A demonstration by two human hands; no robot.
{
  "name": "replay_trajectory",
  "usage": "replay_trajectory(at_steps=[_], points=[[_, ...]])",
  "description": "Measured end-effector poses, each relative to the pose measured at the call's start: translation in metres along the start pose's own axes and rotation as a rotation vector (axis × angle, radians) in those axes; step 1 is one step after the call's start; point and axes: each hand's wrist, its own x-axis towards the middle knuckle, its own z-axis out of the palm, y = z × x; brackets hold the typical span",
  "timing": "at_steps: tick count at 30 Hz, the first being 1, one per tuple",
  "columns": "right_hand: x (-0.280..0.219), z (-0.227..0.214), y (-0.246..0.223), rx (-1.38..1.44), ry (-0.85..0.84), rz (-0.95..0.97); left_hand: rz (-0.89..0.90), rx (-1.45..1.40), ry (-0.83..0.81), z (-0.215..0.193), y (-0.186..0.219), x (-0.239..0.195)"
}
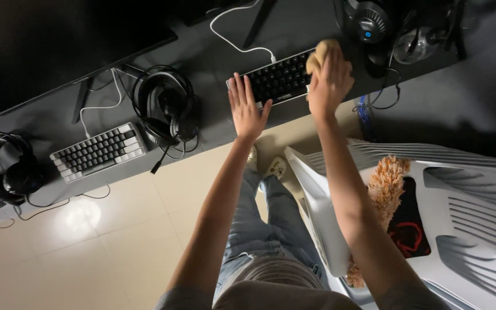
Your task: The person cleans a computer desk area using a cloth and a spray bottle. They wipe the desk surface, a keyboard, and a pair of headphones, moving items aside as needed to reach different areas.
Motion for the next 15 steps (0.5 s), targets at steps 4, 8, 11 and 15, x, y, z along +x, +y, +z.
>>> replay_trajectory(at_steps=[4,8,11,15], points=[[-0.017,-0.004,0.008,-0.014,-0.007,-0.019,0.001,-0.007,-0.006,-0.001,0.001,0.002],[0.011,0.008,0.016,-0.006,-0.088,-0.017,0.008,-0.025,0.01,-0.001,-0.001,0.001],[0.03,0.035,0.023,-0.06,-0.084,0.016,-0.011,-0.055,-0.001,0.001,-0.001,0.002],[0.03,0.052,0.006,-0.067,0.022,0.032,-0.031,-0.027,-0.027,0.006,-0.005,0.002]])
